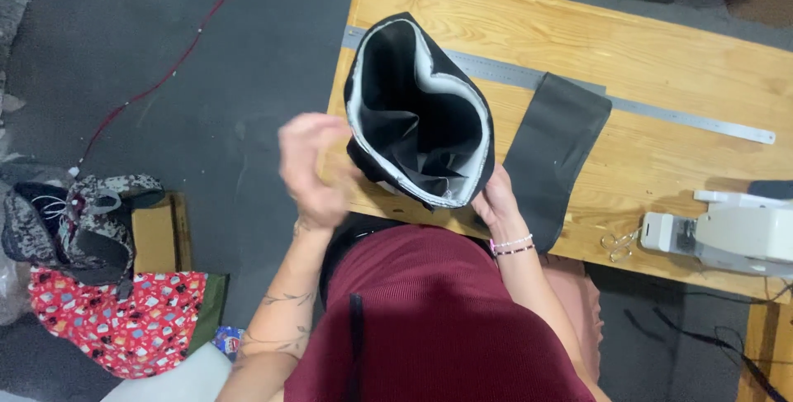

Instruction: The person assembles pieces of fabric by hand and places them inside a partially constructed bag.

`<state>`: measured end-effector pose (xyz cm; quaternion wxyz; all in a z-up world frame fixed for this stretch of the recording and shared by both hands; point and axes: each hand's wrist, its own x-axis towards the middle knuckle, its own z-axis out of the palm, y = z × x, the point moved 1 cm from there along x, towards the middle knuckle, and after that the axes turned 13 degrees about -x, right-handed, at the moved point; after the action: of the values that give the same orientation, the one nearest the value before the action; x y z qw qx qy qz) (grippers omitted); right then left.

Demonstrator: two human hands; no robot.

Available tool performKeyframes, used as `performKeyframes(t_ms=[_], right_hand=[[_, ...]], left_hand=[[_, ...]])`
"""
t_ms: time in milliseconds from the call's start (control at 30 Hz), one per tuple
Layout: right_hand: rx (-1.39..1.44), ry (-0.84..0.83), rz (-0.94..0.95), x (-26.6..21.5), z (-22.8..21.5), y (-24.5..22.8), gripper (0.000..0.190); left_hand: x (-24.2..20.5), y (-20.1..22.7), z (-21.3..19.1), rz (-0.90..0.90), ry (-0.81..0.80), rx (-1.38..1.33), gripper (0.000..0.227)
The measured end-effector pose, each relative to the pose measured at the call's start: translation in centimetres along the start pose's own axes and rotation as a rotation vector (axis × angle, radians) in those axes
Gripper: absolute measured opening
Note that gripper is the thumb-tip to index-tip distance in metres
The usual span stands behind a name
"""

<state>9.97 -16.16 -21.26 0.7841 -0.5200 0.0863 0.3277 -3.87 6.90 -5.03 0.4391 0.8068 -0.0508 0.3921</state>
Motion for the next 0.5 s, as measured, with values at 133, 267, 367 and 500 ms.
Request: performKeyframes(t_ms=[133,267,367,500], right_hand=[[-0.014,-0.02,0.041,0.4,-1.0,1.2,0.008],[0.032,0.013,0.07,-1.4,1.6,-0.1,0.008],[0.063,0.007,0.111,-4.0,4.9,-2.4,0.01],[-0.072,-0.042,0.121,-4.0,4.2,-0.6,0.015]], left_hand=[[-4.0,-6.0,1.4,-0.86,0.53,-0.598,0.032],[-8.5,-6.7,4.4,-1.292,0.495,-0.82,0.055],[-9.0,-5.9,5.4,-1.318,0.473,-0.783,0.058],[-10.0,-9.4,6.3,-1.339,0.45,-0.91,0.045]])
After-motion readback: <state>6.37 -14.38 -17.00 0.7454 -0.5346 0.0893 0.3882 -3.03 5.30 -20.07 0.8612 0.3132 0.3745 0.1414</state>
